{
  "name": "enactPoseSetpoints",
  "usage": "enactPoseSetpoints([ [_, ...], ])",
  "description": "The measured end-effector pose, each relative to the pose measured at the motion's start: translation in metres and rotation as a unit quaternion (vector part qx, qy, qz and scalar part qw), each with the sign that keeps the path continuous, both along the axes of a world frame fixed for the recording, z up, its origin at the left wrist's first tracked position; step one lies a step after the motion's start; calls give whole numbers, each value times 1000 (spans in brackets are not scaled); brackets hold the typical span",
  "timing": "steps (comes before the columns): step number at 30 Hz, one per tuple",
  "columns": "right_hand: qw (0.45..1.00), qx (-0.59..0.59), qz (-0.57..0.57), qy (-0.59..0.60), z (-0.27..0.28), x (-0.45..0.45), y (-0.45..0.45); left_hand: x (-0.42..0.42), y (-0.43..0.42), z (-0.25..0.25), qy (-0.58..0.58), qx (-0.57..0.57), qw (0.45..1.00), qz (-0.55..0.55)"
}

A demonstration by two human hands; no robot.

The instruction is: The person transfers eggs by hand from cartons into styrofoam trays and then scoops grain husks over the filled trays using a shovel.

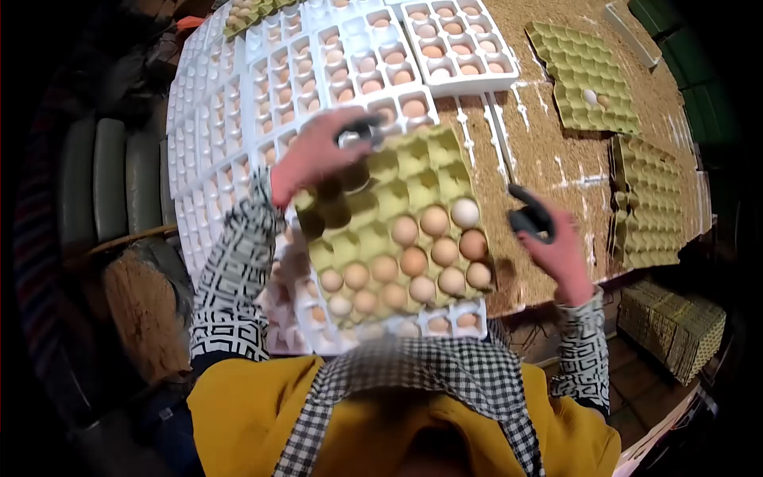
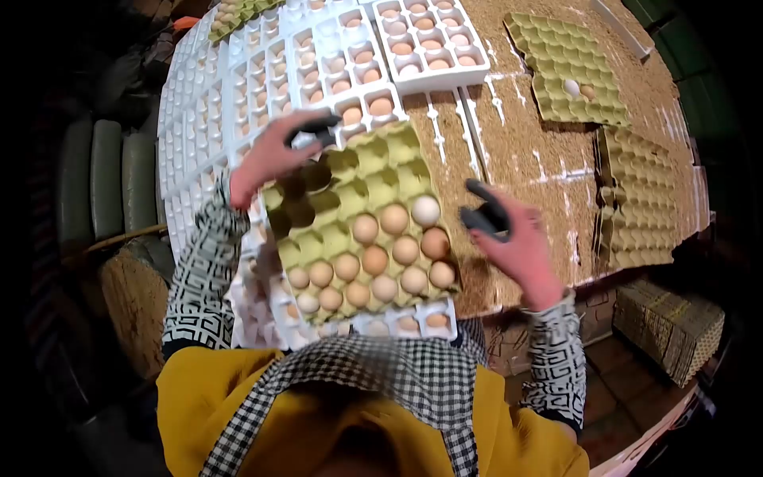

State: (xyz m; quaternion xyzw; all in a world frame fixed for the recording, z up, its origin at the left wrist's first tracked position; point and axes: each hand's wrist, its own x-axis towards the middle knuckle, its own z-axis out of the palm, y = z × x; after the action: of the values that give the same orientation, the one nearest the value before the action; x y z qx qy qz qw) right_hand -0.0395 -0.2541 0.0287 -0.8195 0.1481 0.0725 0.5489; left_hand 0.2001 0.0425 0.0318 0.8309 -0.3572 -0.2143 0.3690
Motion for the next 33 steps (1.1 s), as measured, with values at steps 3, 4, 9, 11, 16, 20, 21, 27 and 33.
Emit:
enactPoseSetpoints([
  [3,936,-326,131,8,8,6,53,-88,8,12,-125,72,987,-65],
  [4,903,-404,147,-4,-6,17,65,-103,1,2,-160,55,983,-65],
  [9,948,-279,140,-63,-1,31,54,-138,-44,-43,-263,93,956,-86],
  [11,989,105,-6,-102,-4,6,25,-132,-35,-35,-231,31,970,-65],
  [16,989,148,8,11,-2,-19,21,-135,27,-3,336,-346,843,238],
  [20,897,-370,242,-4,-14,-14,51,-151,3,-7,-194,254,947,-24],
  [21,888,-379,259,2,0,-10,51,-154,-5,-5,-162,274,948,-22],
  [27,918,394,-50,-4,20,-32,16,-140,37,-13,273,-159,942,113],
  [33,919,-313,229,-69,18,6,56,-151,29,8,90,-31,995,16],
])
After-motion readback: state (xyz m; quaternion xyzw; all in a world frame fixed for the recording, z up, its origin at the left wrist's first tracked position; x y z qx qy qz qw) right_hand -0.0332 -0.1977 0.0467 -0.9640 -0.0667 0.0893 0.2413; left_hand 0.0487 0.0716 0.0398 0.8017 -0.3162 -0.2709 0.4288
